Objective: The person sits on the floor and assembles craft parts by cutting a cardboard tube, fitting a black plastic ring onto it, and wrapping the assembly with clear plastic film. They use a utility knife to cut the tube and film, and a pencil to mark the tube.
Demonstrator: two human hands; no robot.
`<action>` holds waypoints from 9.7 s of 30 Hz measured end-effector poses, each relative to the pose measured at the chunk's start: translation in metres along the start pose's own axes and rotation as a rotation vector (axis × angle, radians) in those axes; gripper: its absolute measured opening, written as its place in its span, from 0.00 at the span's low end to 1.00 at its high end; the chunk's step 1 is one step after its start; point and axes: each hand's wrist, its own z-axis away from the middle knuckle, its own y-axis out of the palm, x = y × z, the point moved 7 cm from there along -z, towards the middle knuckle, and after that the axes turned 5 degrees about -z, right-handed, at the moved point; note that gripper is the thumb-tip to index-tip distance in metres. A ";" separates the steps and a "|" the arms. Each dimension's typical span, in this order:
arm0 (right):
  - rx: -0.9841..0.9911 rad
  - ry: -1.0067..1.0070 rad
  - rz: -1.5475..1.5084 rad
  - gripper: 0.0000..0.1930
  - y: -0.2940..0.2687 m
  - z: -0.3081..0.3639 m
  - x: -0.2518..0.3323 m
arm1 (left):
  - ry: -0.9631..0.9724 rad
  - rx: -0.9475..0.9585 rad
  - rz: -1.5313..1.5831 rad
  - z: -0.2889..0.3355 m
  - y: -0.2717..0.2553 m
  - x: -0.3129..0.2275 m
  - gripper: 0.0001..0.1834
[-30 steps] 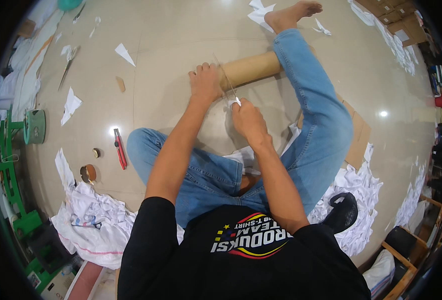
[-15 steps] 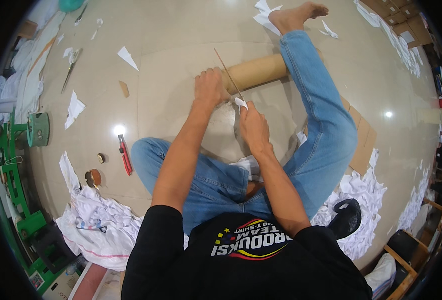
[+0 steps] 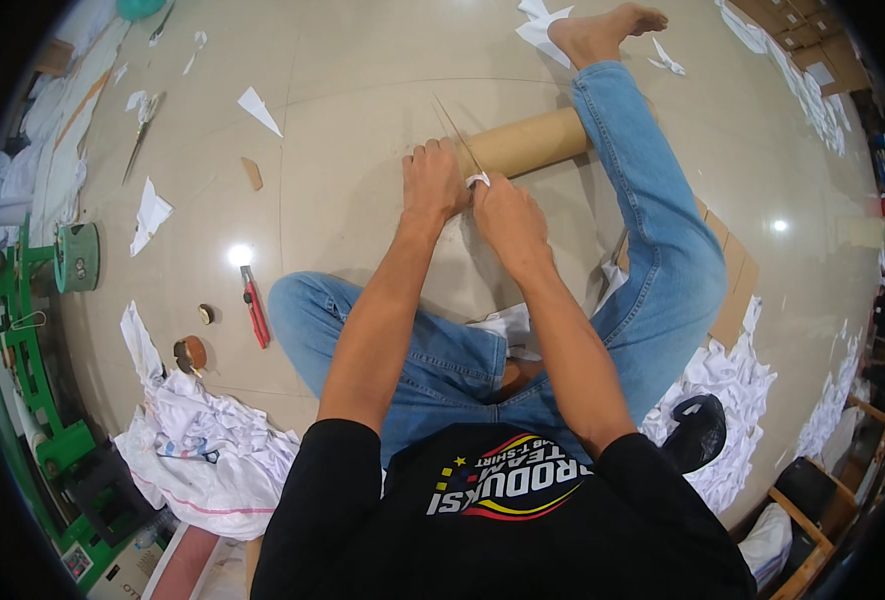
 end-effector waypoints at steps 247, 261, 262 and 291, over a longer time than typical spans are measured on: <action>-0.065 -0.344 -0.523 0.33 -0.013 -0.060 -0.014 | -0.604 -0.450 1.828 0.077 -0.030 0.064 0.29; 0.098 -0.151 -0.981 0.36 0.032 0.030 0.032 | -0.463 -0.362 1.627 0.138 -0.060 -0.011 0.28; 0.157 -0.122 -0.973 0.34 0.036 0.033 0.030 | -0.465 -0.335 1.614 0.141 -0.061 -0.010 0.27; -0.209 0.290 -0.323 0.22 -0.019 0.043 -0.177 | 0.036 -0.140 0.326 0.149 -0.030 -0.069 0.51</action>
